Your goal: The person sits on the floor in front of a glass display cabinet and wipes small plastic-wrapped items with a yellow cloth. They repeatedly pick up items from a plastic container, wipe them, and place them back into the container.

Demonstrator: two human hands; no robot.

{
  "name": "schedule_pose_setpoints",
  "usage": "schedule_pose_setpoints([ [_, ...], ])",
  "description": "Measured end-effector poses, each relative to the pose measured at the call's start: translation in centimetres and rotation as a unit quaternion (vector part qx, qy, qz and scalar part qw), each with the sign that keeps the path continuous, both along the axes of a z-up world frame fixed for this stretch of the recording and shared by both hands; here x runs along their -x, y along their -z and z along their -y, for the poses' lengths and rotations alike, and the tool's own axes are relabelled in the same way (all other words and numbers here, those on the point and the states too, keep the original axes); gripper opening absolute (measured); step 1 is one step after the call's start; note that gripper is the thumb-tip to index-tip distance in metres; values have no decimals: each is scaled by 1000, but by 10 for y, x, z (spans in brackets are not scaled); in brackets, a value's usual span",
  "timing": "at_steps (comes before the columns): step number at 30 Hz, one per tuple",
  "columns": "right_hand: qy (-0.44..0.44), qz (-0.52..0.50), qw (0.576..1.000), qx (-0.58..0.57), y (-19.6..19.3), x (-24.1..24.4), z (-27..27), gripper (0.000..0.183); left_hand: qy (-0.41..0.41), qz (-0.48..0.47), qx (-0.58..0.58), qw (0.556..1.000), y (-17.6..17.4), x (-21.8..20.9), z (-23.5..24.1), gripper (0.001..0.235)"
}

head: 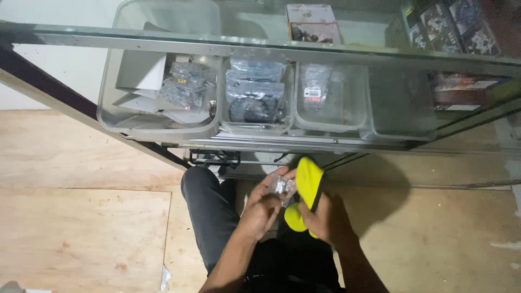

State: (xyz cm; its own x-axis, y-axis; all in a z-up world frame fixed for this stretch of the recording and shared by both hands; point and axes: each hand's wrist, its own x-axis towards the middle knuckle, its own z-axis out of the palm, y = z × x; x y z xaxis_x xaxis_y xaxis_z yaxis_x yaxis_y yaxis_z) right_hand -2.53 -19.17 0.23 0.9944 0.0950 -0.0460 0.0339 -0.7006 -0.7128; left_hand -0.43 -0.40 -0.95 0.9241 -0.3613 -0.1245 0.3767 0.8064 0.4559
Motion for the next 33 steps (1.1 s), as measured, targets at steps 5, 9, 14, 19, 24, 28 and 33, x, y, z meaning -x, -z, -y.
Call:
schedule_pose_setpoints([
  [5,-104,-60,991,58,19,22,-12,23,36,-37,122,991,-8,-9,-2,78],
  [9,-199,-4,975,-98,44,36,13,16,21,-83,118,989,-4,-8,-3,75],
  [14,-79,19,984,-157,-38,15,-1,20,17,-43,124,991,-7,3,2,50],
  [19,-87,192,978,-7,0,14,-1,46,25,-101,79,991,-12,10,10,34],
  [24,-56,185,976,-103,9,22,0,21,39,-124,20,991,-12,10,3,30],
  [28,46,116,960,-252,5,22,-3,20,45,-100,52,993,-21,9,3,30],
  [33,124,75,927,-345,4,21,16,16,98,193,-512,831,-70,-1,3,16],
])
